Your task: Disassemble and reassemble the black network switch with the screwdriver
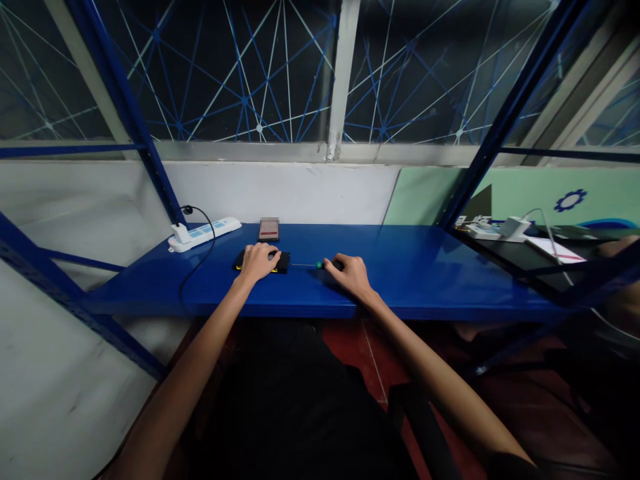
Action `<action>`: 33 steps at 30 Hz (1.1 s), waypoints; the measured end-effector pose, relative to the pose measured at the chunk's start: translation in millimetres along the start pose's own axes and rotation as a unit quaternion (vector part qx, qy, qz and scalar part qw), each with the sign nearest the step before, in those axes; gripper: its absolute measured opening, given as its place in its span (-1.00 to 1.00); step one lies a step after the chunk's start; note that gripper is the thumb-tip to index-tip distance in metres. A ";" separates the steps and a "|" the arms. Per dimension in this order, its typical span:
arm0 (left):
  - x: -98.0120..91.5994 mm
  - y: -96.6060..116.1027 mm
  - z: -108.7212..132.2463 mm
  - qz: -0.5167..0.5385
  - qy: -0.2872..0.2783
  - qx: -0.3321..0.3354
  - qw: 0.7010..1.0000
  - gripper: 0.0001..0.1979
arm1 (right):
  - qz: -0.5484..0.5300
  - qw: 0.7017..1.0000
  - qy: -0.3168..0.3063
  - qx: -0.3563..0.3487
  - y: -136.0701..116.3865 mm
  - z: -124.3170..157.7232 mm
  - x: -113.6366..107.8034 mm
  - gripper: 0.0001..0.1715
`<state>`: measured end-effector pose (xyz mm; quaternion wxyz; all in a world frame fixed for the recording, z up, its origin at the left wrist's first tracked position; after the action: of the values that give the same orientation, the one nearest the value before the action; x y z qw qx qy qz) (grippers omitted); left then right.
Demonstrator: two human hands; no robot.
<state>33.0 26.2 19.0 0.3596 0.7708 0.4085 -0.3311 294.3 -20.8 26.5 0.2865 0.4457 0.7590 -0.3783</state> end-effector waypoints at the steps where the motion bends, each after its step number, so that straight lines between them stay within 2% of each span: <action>1: 0.0 -0.2 0.0 -0.002 -0.001 -0.001 1.000 -0.67 | -0.001 1.000 0.000 0.003 0.1 -0.1 0.0 -0.47; 22: -0.9 1.6 0.2 -0.008 -0.011 -0.012 1.000 -0.66 | 0.007 0.999 -0.003 -0.032 -2.9 0.3 1.2 -0.49; 28: -0.8 1.8 0.5 -0.010 -0.012 -0.009 1.000 -0.64 | -0.017 0.999 -0.032 -0.038 -4.3 -0.2 -1.9 -0.48; 33: -1.3 4.1 1.4 -0.009 -0.014 -0.009 1.000 -0.64 | -0.073 0.992 -0.082 -0.065 3.1 2.6 -1.6 -0.65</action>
<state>35.6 22.9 20.5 0.3690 0.7592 0.4130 -0.3418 298.0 -22.8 25.3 0.3475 0.3375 0.7864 -0.3832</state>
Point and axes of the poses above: each hand's wrist, its own z-axis away from the middle knuckle, its own x-axis out of the palm, y = z × x, the point moved 4 cm from there along -z, towards the middle knuckle, and after that the axes turned 12 degrees about z, right-handed, at the moved point
